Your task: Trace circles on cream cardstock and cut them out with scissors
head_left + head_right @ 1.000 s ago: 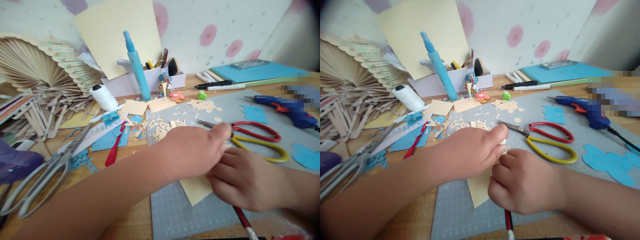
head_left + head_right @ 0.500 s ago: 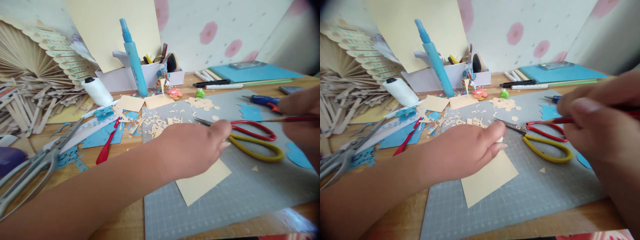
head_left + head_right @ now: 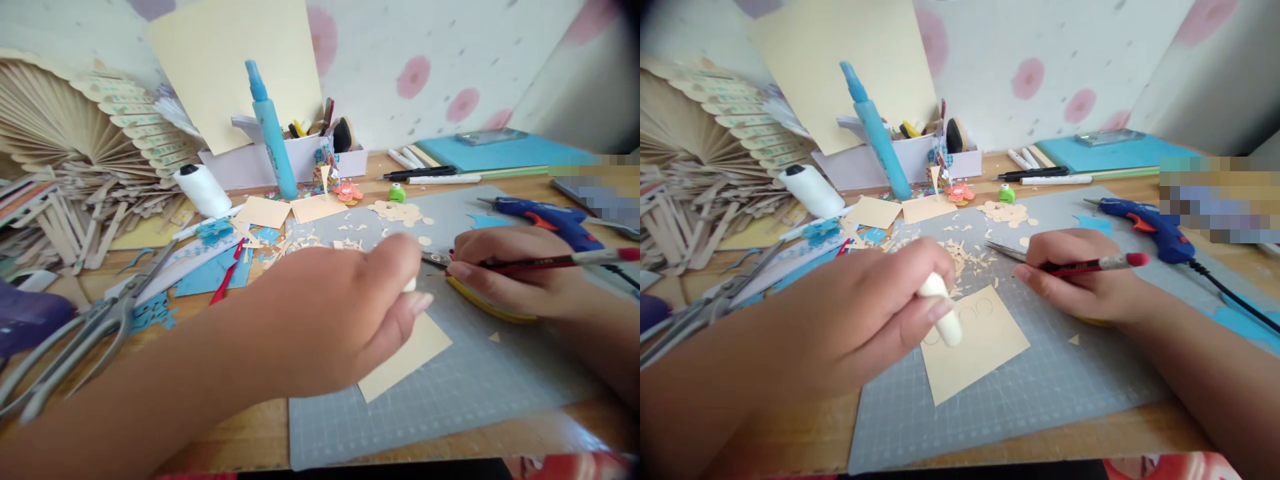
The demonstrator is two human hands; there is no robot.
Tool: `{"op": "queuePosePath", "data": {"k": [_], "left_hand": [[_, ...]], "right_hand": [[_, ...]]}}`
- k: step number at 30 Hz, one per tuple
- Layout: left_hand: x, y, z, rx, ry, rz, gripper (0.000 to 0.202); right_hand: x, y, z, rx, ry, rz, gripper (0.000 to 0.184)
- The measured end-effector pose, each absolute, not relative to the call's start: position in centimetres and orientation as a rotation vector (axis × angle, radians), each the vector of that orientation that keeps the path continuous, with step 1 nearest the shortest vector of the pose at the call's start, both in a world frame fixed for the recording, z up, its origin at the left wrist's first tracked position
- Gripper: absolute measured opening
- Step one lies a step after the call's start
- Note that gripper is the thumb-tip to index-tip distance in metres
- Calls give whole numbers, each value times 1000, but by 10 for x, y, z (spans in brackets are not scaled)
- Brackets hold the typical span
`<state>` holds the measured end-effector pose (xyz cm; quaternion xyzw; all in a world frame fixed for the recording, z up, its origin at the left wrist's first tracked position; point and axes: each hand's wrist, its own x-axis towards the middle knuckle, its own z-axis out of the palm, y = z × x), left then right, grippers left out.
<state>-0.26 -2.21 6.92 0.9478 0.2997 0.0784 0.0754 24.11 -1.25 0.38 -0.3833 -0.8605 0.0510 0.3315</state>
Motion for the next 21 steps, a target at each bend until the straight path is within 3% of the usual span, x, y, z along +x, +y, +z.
{"op": "queuePosePath", "data": {"k": [6, 12, 21], "left_hand": [[-29, -45, 48, 2826, 841, 87, 14], [-31, -45, 38, 2877, 805, 143, 17], [-26, -41, 29, 2946, 812, 261, 11]], "right_hand": [[230, -10, 6, -766, -2462, 175, 14], [225, -14, 12, -834, -2439, -13, 26], [229, -13, 8, -773, -2464, -8, 20]]}}
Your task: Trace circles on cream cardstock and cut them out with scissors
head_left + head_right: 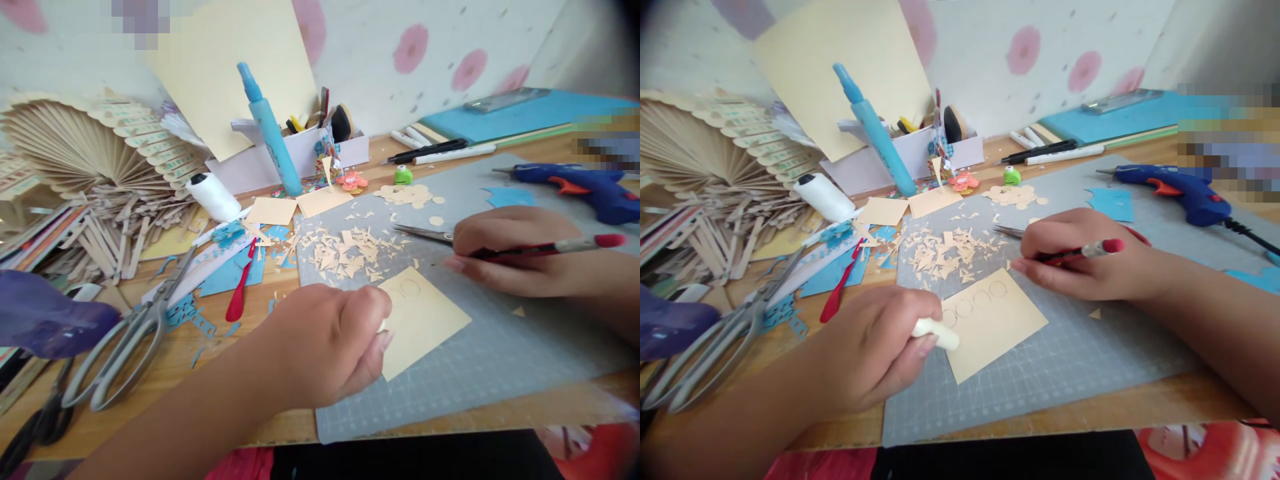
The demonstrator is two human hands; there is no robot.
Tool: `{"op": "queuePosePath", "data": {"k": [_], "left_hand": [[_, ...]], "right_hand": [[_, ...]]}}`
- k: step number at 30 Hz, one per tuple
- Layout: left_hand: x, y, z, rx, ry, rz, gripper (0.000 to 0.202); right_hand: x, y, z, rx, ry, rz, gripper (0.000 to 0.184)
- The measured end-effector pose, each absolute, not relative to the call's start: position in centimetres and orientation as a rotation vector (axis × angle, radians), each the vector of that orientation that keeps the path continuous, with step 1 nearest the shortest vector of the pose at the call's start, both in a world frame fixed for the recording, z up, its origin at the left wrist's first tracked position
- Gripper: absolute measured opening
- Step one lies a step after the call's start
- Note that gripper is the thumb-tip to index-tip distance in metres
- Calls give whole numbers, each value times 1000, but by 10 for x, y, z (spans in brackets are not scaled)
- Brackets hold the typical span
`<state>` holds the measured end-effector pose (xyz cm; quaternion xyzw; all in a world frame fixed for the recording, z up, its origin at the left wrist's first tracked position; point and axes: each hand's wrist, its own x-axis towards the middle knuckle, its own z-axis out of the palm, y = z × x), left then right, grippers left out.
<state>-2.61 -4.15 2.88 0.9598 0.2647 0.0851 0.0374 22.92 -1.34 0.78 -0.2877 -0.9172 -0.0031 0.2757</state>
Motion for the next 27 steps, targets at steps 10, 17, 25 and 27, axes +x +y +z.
{"op": "queuePosePath", "data": {"k": [10, 17, 25, 27], "left_hand": [[-26, -40, 28, 2957, 700, 288, 15], [-25, -38, 23, 3024, 620, 420, 12], [-23, -40, 21, 2949, 716, 350, 14], [-23, -41, 21, 2943, 743, 334, 14]], "right_hand": [[225, -22, 4, -763, -2323, 258, 13], [173, -22, 5, -707, -2182, 1472, 4], [163, -8, -3, -789, -2091, 1669, 13], [164, -10, -4, -807, -2107, 1663, 16]]}}
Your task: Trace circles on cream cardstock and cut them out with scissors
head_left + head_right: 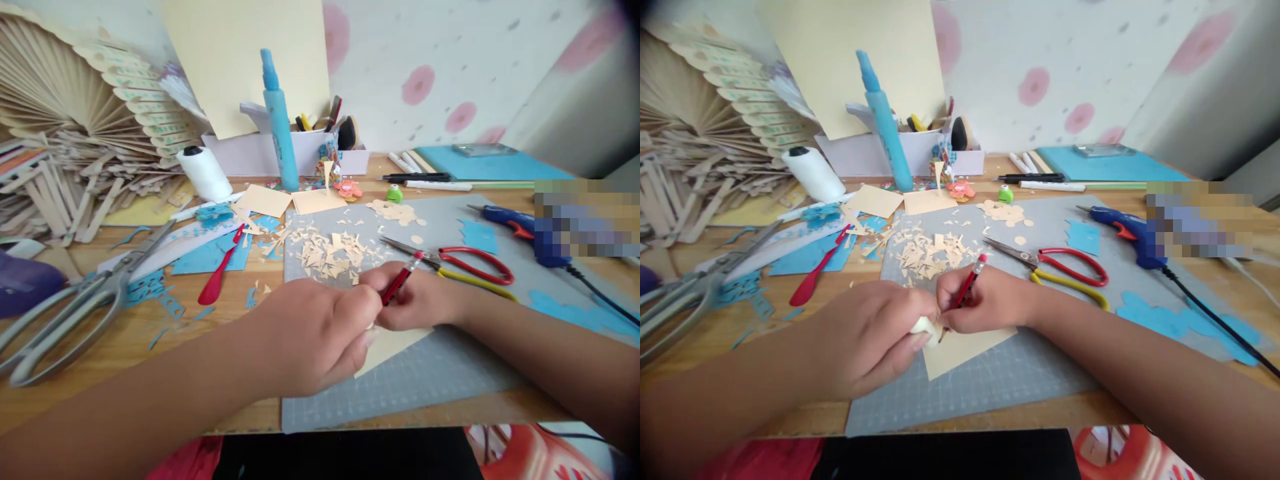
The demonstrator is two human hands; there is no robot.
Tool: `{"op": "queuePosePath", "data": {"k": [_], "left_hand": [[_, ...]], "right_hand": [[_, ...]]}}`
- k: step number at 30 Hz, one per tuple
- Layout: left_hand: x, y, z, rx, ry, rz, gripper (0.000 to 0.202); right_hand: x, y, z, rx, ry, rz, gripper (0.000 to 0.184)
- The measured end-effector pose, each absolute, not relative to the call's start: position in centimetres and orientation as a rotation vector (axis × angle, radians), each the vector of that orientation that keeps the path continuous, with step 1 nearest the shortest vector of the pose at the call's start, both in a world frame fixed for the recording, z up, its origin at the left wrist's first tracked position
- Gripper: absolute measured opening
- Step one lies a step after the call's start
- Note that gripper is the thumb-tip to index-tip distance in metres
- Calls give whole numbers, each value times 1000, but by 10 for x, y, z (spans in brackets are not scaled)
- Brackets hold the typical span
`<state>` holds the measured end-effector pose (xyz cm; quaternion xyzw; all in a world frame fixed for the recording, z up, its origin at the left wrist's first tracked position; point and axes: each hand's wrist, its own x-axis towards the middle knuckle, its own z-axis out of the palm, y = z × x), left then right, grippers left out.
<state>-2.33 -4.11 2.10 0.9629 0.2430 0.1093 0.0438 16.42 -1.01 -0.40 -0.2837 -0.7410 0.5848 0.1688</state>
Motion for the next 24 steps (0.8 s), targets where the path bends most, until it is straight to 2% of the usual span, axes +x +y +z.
{"op": "queuePosePath", "data": {"k": [8, 17, 24], "left_hand": [[-24, -41, 24, 2934, 707, 318, 15], [-25, -41, 34, 2909, 786, 108, 20], [-27, -41, 36, 2895, 833, -26, 24]], "right_hand": [[165, -3, -6, -667, -2177, 1717, 16], [169, 1, -13, -625, -2304, 1469, 9], [163, 5, -8, -755, -2258, 1669, 10]]}}
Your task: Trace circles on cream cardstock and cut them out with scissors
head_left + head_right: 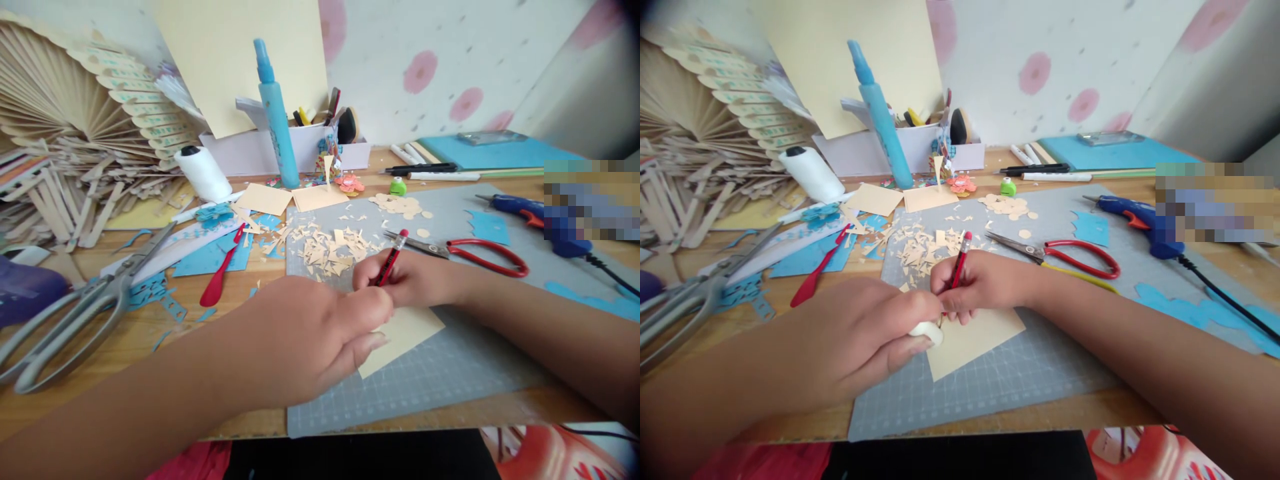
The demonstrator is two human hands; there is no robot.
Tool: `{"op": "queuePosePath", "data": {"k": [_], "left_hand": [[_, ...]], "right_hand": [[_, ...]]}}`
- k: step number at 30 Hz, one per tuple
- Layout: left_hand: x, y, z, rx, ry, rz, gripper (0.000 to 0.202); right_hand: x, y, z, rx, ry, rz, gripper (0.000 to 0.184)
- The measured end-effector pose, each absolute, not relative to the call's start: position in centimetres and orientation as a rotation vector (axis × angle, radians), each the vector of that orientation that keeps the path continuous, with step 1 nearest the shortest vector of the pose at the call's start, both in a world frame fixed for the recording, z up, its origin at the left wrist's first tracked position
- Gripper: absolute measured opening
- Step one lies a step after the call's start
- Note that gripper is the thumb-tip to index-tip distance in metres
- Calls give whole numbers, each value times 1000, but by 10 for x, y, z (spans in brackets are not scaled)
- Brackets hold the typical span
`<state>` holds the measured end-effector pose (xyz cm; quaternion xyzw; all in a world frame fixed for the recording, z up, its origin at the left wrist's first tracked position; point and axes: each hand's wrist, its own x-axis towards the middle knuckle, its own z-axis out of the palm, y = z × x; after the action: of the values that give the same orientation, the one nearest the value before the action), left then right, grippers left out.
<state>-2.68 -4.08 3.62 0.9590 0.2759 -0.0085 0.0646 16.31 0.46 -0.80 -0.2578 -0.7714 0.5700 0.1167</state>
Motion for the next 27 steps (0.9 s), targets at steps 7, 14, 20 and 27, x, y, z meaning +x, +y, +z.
{"op": "queuePosePath", "data": {"k": [7, 14, 20, 27], "left_hand": [[-27, -43, 38, 2879, 856, -70, 24], [-28, -45, 37, 2885, 862, -70, 26], [-26, -47, 39, 2986, 904, -21, 22], [-24, -46, 40, 2965, 893, -79, 24]], "right_hand": [[162, 3, -6, -810, -2249, 1659, 12], [156, 6, -10, -793, -2247, 1694, 13], [155, 4, -8, -795, -2253, 1674, 10], [150, 0, -10, -731, -2248, 1622, 10]]}}
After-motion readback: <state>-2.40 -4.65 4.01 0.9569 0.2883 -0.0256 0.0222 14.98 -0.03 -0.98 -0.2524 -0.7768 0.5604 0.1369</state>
